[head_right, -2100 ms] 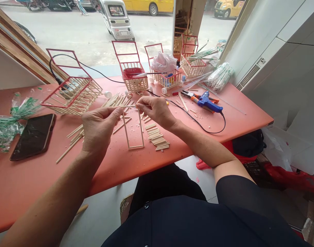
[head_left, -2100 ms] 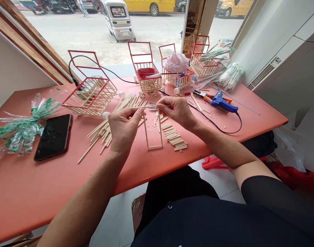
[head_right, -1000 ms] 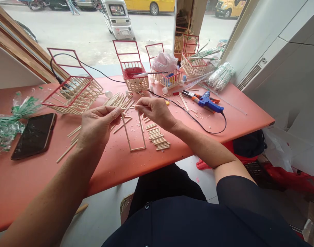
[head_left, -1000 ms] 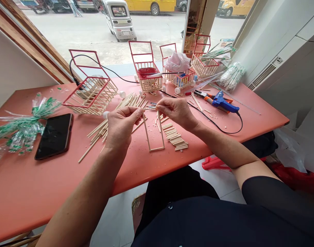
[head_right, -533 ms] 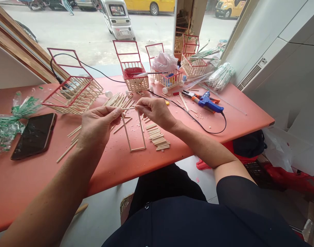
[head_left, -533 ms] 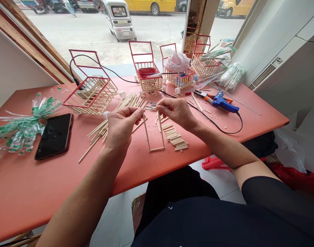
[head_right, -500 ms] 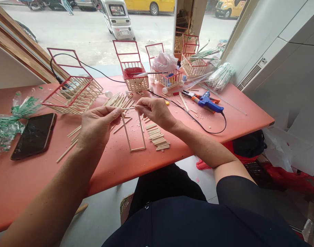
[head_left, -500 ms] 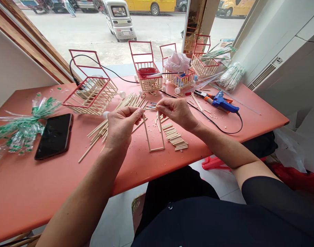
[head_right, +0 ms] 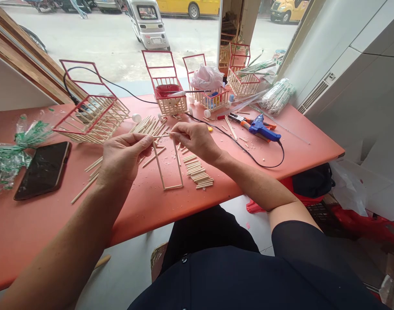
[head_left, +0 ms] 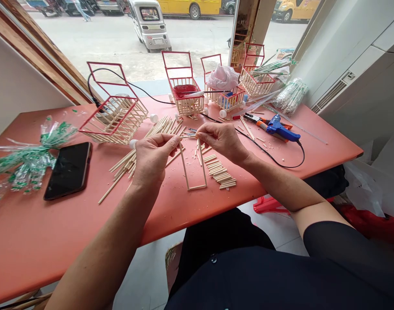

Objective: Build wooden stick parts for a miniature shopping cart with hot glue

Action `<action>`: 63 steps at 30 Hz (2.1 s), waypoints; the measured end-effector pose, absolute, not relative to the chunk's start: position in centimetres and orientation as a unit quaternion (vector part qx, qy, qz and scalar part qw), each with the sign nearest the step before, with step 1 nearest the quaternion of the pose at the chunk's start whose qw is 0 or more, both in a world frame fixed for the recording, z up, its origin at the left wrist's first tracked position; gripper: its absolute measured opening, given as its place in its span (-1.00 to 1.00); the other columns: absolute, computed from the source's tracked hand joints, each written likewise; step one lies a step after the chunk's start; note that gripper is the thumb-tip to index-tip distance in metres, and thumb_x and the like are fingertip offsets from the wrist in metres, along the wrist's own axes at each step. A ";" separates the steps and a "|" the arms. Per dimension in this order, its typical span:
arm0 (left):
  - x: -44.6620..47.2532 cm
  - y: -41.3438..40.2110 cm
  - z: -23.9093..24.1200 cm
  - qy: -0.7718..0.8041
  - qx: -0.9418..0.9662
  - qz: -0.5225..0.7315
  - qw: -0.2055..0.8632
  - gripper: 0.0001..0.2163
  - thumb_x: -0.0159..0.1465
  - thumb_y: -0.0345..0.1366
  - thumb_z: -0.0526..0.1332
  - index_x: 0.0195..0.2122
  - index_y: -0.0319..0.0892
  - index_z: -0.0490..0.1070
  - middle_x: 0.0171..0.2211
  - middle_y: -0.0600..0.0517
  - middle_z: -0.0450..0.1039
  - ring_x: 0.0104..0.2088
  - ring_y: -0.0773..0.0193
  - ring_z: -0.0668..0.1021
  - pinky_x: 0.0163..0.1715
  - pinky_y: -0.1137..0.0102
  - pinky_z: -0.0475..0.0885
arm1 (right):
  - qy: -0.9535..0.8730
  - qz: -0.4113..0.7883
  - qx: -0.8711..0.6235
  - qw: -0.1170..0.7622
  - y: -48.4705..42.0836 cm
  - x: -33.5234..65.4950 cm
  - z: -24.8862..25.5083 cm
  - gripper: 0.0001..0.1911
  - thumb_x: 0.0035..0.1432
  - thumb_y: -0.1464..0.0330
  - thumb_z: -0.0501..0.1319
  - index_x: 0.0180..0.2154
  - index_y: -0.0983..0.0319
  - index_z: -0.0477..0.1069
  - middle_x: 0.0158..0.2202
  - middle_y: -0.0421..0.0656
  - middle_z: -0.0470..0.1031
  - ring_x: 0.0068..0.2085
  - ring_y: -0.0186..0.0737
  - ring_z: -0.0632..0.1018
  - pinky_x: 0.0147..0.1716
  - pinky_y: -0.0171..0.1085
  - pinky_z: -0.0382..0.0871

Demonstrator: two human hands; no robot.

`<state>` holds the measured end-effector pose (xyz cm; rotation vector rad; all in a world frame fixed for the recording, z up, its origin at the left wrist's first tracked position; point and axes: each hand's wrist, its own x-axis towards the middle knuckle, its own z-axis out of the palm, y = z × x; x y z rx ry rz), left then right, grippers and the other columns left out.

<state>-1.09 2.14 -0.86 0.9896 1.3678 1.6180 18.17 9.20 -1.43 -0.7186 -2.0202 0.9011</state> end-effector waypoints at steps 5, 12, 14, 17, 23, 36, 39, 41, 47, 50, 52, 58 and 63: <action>-1.0 2.2 -0.8 0.539 0.389 0.636 0.392 -0.87 0.13 -0.50 0.42 -0.53 -0.19 0.64 -0.60 0.06 0.47 -0.55 0.40 0.35 -0.43 0.36 0.22 | -0.800 0.350 -0.286 0.395 9.2 18.1 -1.4 -0.65 0.48 0.15 0.28 -0.30 0.26 0.55 -0.41 -0.21 0.59 -0.41 -0.40 0.51 -0.36 -0.35 0.40; -1.1 2.1 -0.9 0.546 0.391 0.629 0.392 -0.87 0.14 -0.50 0.44 -0.51 -0.18 0.64 -0.59 0.07 0.47 -0.53 0.39 0.35 -0.43 0.35 0.23 | -0.801 0.349 -0.276 0.400 9.3 18.2 -1.5 -0.68 0.48 0.20 0.28 -0.29 0.27 0.55 -0.41 -0.21 0.58 -0.41 -0.41 0.51 -0.36 -0.37 0.40; -1.1 2.1 -0.8 0.547 0.391 0.629 0.392 -0.87 0.13 -0.50 0.44 -0.52 -0.17 0.64 -0.60 0.07 0.47 -0.53 0.39 0.35 -0.43 0.35 0.24 | -0.802 0.348 -0.276 0.399 9.3 18.2 -1.6 -0.65 0.49 0.16 0.28 -0.29 0.27 0.55 -0.41 -0.21 0.58 -0.41 -0.41 0.51 -0.36 -0.37 0.40; -1.0 2.1 -0.7 0.550 0.385 0.629 0.393 -0.85 0.14 -0.52 0.42 -0.53 -0.18 0.64 -0.60 0.07 0.46 -0.53 0.39 0.35 -0.42 0.34 0.24 | -0.802 0.349 -0.282 0.393 9.4 18.1 -1.6 -0.65 0.50 0.16 0.28 -0.29 0.27 0.55 -0.40 -0.20 0.59 -0.41 -0.41 0.50 -0.36 -0.37 0.40; -1.0 2.1 -0.7 0.553 0.383 0.630 0.388 -0.86 0.16 -0.52 0.41 -0.52 -0.22 0.64 -0.62 0.08 0.43 -0.54 0.39 0.34 -0.42 0.35 0.26 | -0.801 0.350 -0.280 0.396 9.4 18.1 -1.7 -0.72 0.48 0.25 0.28 -0.28 0.28 0.55 -0.40 -0.21 0.59 -0.41 -0.42 0.51 -0.36 -0.38 0.41; -1.5 2.5 -1.5 0.535 0.402 0.636 0.384 -0.90 -0.03 -0.29 0.48 -0.52 -0.19 0.66 -0.61 0.07 0.48 -0.55 0.43 0.37 -0.48 0.45 0.28 | -0.804 0.346 -0.261 0.407 9.6 18.2 -1.9 -0.74 0.48 0.28 0.28 -0.28 0.28 0.55 -0.41 -0.21 0.58 -0.41 -0.41 0.52 -0.36 -0.39 0.41; -1.4 2.5 -1.4 0.535 0.401 0.637 0.384 -0.91 -0.03 -0.30 0.48 -0.53 -0.20 0.66 -0.61 0.08 0.47 -0.56 0.44 0.37 -0.48 0.45 0.28 | -0.802 0.350 -0.259 0.409 9.5 18.2 -1.9 -0.74 0.47 0.28 0.29 -0.29 0.29 0.55 -0.41 -0.21 0.58 -0.42 -0.42 0.51 -0.37 -0.39 0.41; -1.4 2.5 -1.4 0.537 0.397 0.638 0.383 -0.91 -0.03 -0.31 0.48 -0.52 -0.20 0.65 -0.62 0.09 0.46 -0.56 0.44 0.37 -0.48 0.45 0.28 | -0.801 0.350 -0.262 0.408 9.5 18.2 -1.9 -0.74 0.47 0.29 0.29 -0.29 0.29 0.55 -0.42 -0.22 0.58 -0.42 -0.42 0.51 -0.37 -0.39 0.40; -1.5 2.5 -1.7 0.534 0.406 0.636 0.382 -0.86 -0.04 -0.27 0.49 -0.50 -0.22 0.66 -0.60 0.09 0.45 -0.56 0.44 0.37 -0.47 0.44 0.30 | -0.802 0.351 -0.261 0.408 9.6 18.2 -1.9 -0.69 0.48 0.22 0.29 -0.29 0.30 0.55 -0.41 -0.21 0.58 -0.42 -0.43 0.51 -0.37 -0.39 0.40; -1.6 2.5 -1.7 0.535 0.410 0.632 0.383 -0.85 -0.03 -0.25 0.50 -0.49 -0.21 0.66 -0.60 0.09 0.45 -0.55 0.44 0.37 -0.47 0.43 0.30 | -0.803 0.349 -0.267 0.402 9.5 18.2 -1.8 -0.65 0.50 0.18 0.29 -0.28 0.29 0.55 -0.40 -0.21 0.58 -0.41 -0.42 0.52 -0.36 -0.39 0.41; -1.6 2.5 -1.7 0.537 0.408 0.632 0.383 -0.85 -0.04 -0.26 0.49 -0.49 -0.21 0.66 -0.60 0.09 0.45 -0.55 0.43 0.37 -0.47 0.43 0.30 | -0.804 0.348 -0.270 0.399 9.5 18.2 -1.8 -0.68 0.50 0.20 0.29 -0.28 0.29 0.55 -0.40 -0.21 0.59 -0.41 -0.42 0.52 -0.36 -0.39 0.41; -1.3 2.4 -1.3 0.541 0.401 0.636 0.377 -0.90 -0.05 -0.29 0.47 -0.54 -0.19 0.65 -0.63 0.10 0.44 -0.57 0.44 0.36 -0.49 0.45 0.27 | -0.804 0.349 -0.266 0.402 9.5 18.2 -1.7 -0.69 0.49 0.23 0.28 -0.30 0.29 0.54 -0.41 -0.21 0.58 -0.42 -0.42 0.52 -0.37 -0.39 0.41; -1.3 2.3 -1.3 0.538 0.400 0.637 0.381 -0.90 -0.07 -0.28 0.48 -0.54 -0.18 0.66 -0.63 0.09 0.45 -0.58 0.44 0.37 -0.49 0.45 0.26 | -0.804 0.349 -0.261 0.405 9.5 18.2 -1.7 -0.74 0.47 0.30 0.28 -0.30 0.29 0.53 -0.42 -0.22 0.57 -0.42 -0.43 0.51 -0.37 -0.39 0.41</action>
